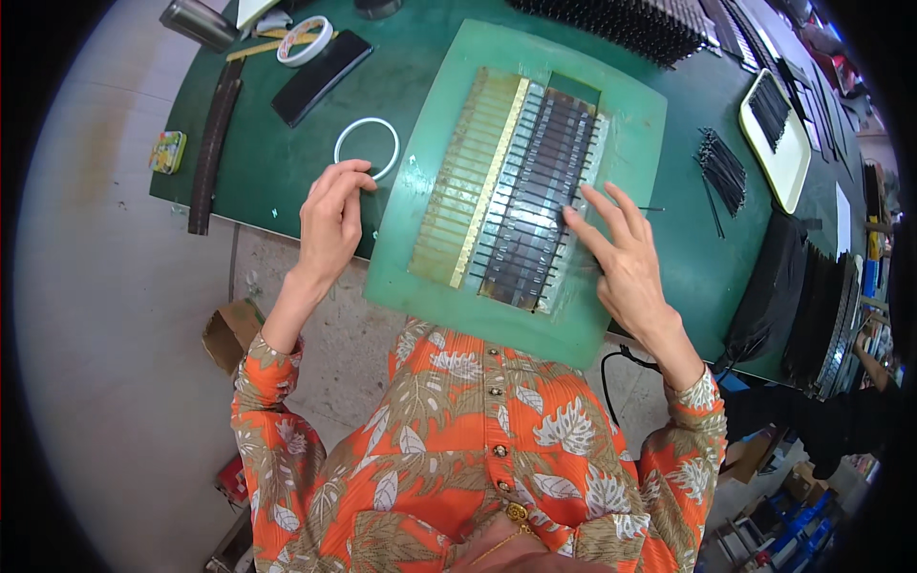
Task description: Assembling small electronic components onto a tray fixture at a workbench.
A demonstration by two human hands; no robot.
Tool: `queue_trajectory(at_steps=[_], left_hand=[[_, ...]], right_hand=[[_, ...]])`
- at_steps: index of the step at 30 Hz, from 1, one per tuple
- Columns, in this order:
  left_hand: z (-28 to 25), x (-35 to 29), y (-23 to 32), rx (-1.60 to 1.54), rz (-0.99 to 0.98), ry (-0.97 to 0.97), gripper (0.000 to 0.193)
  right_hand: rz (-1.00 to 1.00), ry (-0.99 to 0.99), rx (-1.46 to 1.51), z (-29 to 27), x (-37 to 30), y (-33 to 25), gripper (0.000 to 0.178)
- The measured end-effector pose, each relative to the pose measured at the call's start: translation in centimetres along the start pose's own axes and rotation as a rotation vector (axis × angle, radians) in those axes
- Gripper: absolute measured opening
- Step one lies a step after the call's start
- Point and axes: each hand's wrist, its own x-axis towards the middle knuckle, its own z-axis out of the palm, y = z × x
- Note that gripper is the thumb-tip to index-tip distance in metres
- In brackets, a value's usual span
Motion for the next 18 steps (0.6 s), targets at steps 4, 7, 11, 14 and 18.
queue_trajectory(at_steps=[4, 7, 11, 14, 18], left_hand=[[0.5, 3.1, 2.4, 0.076, 0.277, -0.021, 0.017], [3.8, 7.4, 5.3, -0.007, 0.467, -0.151, 0.024], [10.6, 12.8, 7.2, 0.117, 0.773, -0.152, 0.025], [12.5, 14.2, 8.3, 0.333, 0.679, -0.299, 0.021], [13.8, 15.3, 9.0, 0.427, 0.593, -0.357, 0.014]], right_hand=[[0.206, 0.228, 0.286, 0.0, -2.7, 2.6, 0.065], [0.682, 0.394, 0.517, 0.6, -4.2, 4.4, 0.052], [0.823, 0.403, 0.237, 1.9, -5.4, 5.4, 0.047], [0.586, 0.559, 0.017, 2.3, -5.1, 5.2, 0.045], [0.54, 0.73, -0.088, 2.3, -5.4, 5.2, 0.04]])
